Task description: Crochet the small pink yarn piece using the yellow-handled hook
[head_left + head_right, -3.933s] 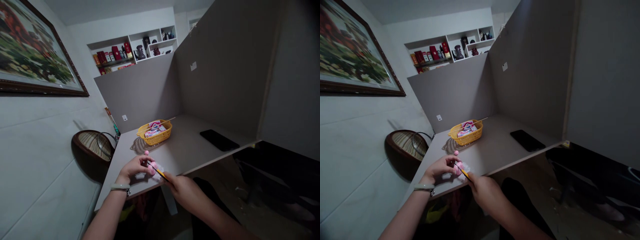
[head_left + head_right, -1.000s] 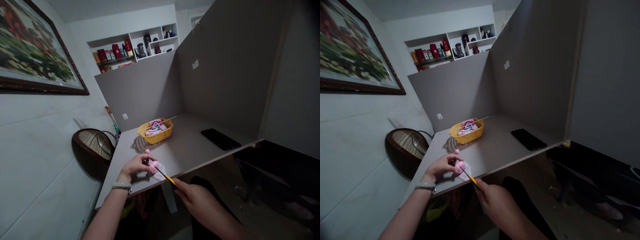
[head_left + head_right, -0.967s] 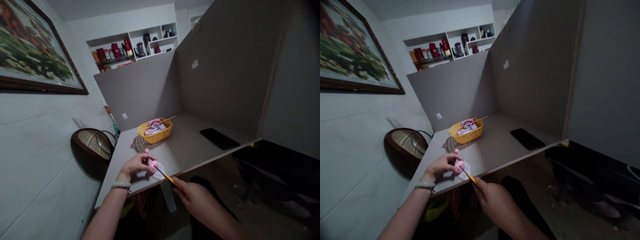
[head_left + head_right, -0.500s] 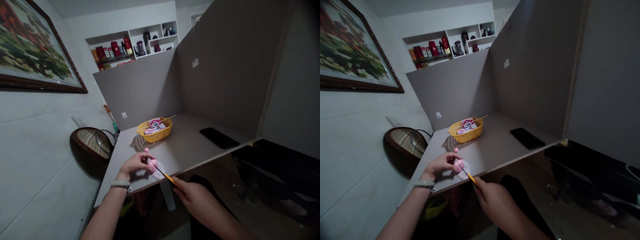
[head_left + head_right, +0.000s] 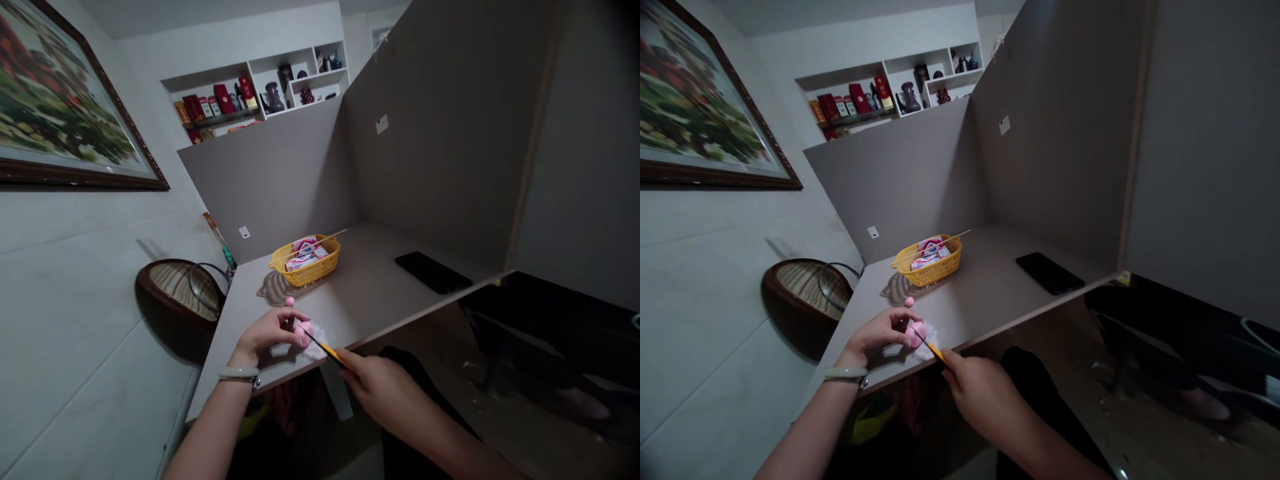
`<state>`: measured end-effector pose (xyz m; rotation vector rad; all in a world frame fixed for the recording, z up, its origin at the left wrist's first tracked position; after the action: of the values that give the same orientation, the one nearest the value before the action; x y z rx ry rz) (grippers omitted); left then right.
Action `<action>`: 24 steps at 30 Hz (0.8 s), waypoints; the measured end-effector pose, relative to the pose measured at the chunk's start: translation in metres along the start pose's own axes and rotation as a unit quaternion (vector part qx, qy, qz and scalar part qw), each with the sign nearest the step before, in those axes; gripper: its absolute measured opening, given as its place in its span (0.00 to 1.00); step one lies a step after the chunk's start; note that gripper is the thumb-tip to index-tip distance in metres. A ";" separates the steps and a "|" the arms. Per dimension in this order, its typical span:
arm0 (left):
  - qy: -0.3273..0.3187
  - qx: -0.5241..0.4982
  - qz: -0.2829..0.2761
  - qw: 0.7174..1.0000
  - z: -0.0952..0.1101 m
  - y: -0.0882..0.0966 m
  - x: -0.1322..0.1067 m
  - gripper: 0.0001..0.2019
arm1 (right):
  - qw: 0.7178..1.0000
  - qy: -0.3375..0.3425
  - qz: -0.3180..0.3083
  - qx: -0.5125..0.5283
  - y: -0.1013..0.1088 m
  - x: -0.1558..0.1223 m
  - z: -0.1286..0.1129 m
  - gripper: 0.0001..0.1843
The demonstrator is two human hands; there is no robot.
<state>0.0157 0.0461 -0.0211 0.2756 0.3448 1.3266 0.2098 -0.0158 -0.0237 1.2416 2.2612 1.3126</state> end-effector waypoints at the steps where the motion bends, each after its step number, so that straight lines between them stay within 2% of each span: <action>1: 0.006 -0.008 -0.005 1.000 -0.001 -0.002 0.000 0.27 | 1.000 0.003 0.005 -0.010 0.001 0.005 -0.004 0.19; 5: 0.011 -0.036 0.004 0.999 -0.005 0.000 -0.001 0.27 | 1.000 0.016 0.013 -0.005 0.002 0.014 -0.012 0.19; 11: -0.002 -0.007 0.011 1.000 -0.001 0.004 0.000 0.26 | 1.000 -0.008 -0.015 0.007 0.000 -0.010 0.006 0.20; 15: 0.018 -0.023 -0.002 1.000 -0.005 -0.001 0.001 0.27 | 1.000 0.000 -0.001 0.002 0.002 0.007 -0.006 0.20; 19: 0.011 -0.050 0.010 0.999 -0.008 0.003 -0.001 0.28 | 1.000 0.010 0.009 0.007 0.002 0.020 -0.013 0.21; 24: 0.003 -0.014 0.007 1.000 -0.006 0.005 0.001 0.27 | 1.000 -0.004 -0.011 0.011 0.000 -0.004 0.006 0.20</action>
<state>0.0090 0.0480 -0.0249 0.2505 0.3292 1.3455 0.2154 -0.0153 -0.0275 1.2234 2.2827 1.2778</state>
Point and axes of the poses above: each hand's wrist, its own x-axis towards the middle knuckle, its own y-axis out of the back of the hand, z = x × y, the point moved 10 cm from there along x, towards the middle knuckle, and after that the axes turned 3 degrees about -x, right-handed, at the moved point
